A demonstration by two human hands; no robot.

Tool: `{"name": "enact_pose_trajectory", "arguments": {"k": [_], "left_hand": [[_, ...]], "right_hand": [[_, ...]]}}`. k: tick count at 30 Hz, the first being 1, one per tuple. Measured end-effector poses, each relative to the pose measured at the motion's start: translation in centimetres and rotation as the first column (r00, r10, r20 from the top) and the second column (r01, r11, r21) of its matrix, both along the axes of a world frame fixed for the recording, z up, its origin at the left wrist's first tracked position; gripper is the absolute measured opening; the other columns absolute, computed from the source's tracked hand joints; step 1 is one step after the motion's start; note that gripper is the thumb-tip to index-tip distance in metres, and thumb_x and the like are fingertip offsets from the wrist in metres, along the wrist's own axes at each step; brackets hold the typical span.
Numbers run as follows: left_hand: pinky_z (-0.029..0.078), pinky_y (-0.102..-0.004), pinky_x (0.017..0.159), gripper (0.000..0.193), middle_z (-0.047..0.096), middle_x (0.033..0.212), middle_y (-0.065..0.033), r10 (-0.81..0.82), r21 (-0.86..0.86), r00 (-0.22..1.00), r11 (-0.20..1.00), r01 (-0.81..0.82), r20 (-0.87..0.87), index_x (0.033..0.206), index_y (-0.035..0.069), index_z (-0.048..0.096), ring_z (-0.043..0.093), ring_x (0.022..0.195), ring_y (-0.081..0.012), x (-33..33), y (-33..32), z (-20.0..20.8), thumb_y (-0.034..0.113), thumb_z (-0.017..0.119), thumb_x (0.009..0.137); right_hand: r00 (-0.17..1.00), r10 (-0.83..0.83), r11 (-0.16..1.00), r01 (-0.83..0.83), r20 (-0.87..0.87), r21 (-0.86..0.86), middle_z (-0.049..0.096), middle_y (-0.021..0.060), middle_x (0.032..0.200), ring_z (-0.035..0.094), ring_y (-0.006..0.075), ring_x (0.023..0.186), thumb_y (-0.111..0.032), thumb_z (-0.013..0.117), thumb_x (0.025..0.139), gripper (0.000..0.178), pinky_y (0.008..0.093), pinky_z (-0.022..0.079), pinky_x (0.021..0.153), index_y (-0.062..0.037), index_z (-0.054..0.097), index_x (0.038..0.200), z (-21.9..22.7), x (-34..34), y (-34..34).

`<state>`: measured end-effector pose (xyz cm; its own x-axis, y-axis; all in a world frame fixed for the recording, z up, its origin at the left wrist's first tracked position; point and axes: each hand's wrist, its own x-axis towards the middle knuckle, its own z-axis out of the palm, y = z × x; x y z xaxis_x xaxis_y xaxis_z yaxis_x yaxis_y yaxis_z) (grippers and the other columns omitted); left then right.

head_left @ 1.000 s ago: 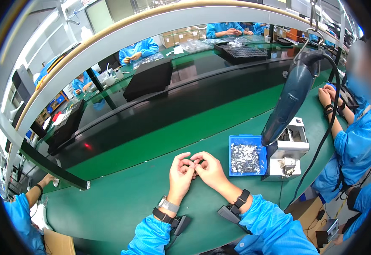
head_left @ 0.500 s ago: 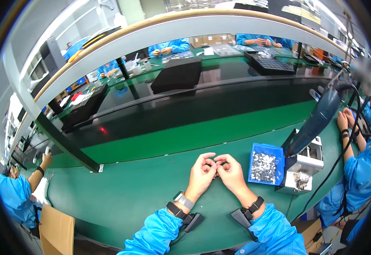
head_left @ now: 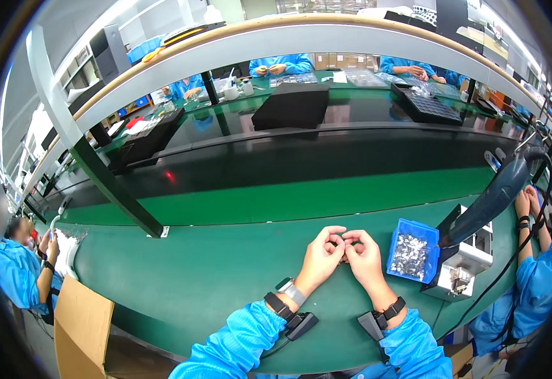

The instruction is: Assembling plastic product housings using electronic components and pneumatic tools at a factory workstation.

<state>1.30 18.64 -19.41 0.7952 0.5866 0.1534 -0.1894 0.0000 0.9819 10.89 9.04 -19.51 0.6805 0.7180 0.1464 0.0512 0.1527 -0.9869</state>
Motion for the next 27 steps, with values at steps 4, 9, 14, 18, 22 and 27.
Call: {"name": "enact_pose_trajectory", "arguments": {"k": [4,9,14,18,22,27], "left_hand": [[0.048,-0.0184,0.058,0.034,0.059,0.089,-0.0012,0.032,-0.056,0.999,0.998,-0.031,0.010,0.123,0.002,0.054,0.056,0.066,-0.0024,0.14,-0.46,0.25,-0.002,0.059,0.090],[0.050,-0.0191,0.059,0.035,0.059,0.089,-0.0015,0.030,-0.042,0.999,0.999,-0.030,0.015,0.123,0.002,0.054,0.057,0.066,-0.0028,-0.04,-0.22,0.12,-0.003,0.059,0.089],[0.051,-0.0197,0.061,0.035,0.058,0.091,-0.0025,0.004,-0.049,1.000,0.999,-0.004,0.006,0.125,0.002,0.052,0.058,0.069,-0.0049,-0.14,-0.25,0.51,-0.003,0.058,0.090],[0.051,-0.0198,0.062,0.037,0.057,0.094,-0.0034,-0.010,-0.034,1.000,0.999,0.010,-0.005,0.126,0.002,0.050,0.059,0.071,-0.0063,0.04,-0.32,0.52,-0.002,0.057,0.090],[0.051,-0.0198,0.062,0.037,0.057,0.094,-0.0035,-0.010,-0.037,1.000,0.999,0.009,-0.005,0.126,0.002,0.050,0.059,0.071,-0.0063,-0.08,-0.20,0.37,-0.002,0.057,0.090],[0.051,-0.0198,0.061,0.036,0.057,0.093,-0.0028,-0.016,-0.049,1.000,0.999,0.017,0.004,0.126,0.002,0.050,0.059,0.070,-0.0060,0.03,-0.25,0.28,-0.001,0.058,0.091]], "right_hand": [[1.000,0.015,1.000,-0.015,0.005,-0.006,0.060,0.0075,0.097,0.063,0.0091,0.072,0.007,0.055,0.088,0.021,0.0229,0.055,0.062,0.0021,0.058,0.108,-0.59,0.48,-0.22],[1.000,0.001,1.000,-0.001,-0.007,0.007,0.060,0.0077,0.097,0.060,0.0075,0.069,0.008,0.056,0.087,0.022,0.0224,0.054,0.061,0.0022,0.060,0.107,-0.55,0.21,-0.01],[1.000,0.003,1.000,-0.003,-0.004,0.017,0.059,0.0062,0.094,0.059,0.0064,0.068,0.009,0.055,0.086,0.023,0.0218,0.054,0.061,0.0014,0.060,0.107,-0.65,0.29,-0.03],[1.000,0.008,1.000,-0.007,-0.019,0.006,0.059,0.0059,0.093,0.059,0.0062,0.068,0.009,0.055,0.086,0.024,0.0217,0.054,0.060,0.0014,0.060,0.107,-0.50,0.41,-0.25],[1.000,0.012,1.000,-0.012,-0.005,0.009,0.059,0.0053,0.091,0.059,0.0060,0.068,0.010,0.055,0.086,0.024,0.0217,0.054,0.060,0.0012,0.060,0.107,-0.34,0.26,-0.19],[1.000,-0.002,1.000,0.002,0.000,0.002,0.059,0.0048,0.090,0.059,0.0057,0.068,0.010,0.055,0.085,0.025,0.0213,0.053,0.059,0.0007,0.061,0.107,-0.52,0.34,-0.18]]}}
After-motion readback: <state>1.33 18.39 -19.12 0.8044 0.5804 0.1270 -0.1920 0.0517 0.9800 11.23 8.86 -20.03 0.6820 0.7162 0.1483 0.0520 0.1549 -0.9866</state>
